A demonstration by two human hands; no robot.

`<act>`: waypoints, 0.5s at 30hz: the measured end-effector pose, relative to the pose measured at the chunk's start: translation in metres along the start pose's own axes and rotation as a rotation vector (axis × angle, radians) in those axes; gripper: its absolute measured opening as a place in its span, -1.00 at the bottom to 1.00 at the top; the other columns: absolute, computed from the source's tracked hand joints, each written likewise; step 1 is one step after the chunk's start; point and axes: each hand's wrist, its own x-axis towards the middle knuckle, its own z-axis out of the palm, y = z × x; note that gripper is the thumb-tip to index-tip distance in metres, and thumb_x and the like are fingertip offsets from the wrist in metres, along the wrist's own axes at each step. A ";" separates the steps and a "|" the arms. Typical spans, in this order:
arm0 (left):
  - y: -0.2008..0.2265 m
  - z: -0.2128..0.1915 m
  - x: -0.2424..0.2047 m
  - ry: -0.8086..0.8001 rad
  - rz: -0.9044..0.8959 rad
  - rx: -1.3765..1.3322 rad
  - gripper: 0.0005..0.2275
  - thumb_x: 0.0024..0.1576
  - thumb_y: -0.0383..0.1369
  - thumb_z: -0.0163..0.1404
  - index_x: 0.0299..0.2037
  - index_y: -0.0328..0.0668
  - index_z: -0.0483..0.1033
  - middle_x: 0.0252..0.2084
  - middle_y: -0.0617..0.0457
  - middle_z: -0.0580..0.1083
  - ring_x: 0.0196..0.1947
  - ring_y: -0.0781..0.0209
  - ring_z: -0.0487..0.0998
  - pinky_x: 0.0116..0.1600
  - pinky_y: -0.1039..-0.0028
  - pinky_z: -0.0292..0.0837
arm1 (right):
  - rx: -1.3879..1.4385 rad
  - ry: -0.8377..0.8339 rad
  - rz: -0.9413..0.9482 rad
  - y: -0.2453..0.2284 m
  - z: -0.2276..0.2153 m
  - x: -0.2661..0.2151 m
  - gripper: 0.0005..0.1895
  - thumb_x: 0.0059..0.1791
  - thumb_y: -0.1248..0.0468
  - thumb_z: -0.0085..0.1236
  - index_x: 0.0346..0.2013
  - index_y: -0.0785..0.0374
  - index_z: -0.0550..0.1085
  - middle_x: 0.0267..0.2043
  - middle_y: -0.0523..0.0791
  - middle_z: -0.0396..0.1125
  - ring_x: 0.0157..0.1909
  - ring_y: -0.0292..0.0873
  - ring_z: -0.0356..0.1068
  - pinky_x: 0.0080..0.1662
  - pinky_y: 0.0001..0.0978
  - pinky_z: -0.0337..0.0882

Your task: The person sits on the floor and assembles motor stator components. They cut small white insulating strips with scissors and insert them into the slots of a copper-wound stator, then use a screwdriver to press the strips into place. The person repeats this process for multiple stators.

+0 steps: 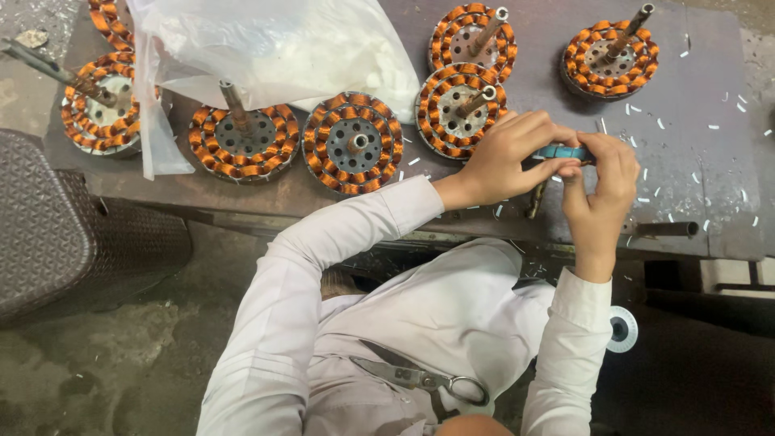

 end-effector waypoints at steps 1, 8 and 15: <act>0.001 -0.001 0.001 -0.007 -0.003 0.009 -0.77 0.15 -0.18 0.18 -0.05 0.02 0.54 -0.18 0.22 0.48 -0.17 0.20 0.52 -0.04 0.37 0.30 | -0.010 0.006 0.020 -0.001 0.001 0.004 -0.67 0.21 0.12 0.23 0.12 0.30 0.47 0.13 -0.01 0.39 0.12 0.00 0.37 0.20 -0.17 0.29; -0.007 -0.004 0.006 -0.084 0.046 -0.003 -0.74 0.15 -0.24 0.24 -0.04 -0.09 0.52 -0.21 0.12 0.45 -0.20 0.12 0.48 -0.07 0.33 0.26 | 0.113 0.057 0.011 -0.026 -0.007 -0.004 -0.47 0.11 0.19 0.26 0.30 0.34 0.33 0.35 0.13 0.21 0.38 0.15 0.24 0.32 -0.11 0.33; -0.012 -0.006 0.004 -0.125 0.069 -0.017 -0.66 0.18 -0.27 0.34 0.04 -0.08 0.46 -0.11 0.12 0.49 -0.11 0.12 0.51 0.04 0.32 0.33 | 0.061 0.376 0.259 -0.077 0.020 -0.121 -0.67 0.10 0.42 0.15 0.16 0.35 0.40 0.19 0.04 0.35 0.25 0.05 0.36 0.30 -0.15 0.36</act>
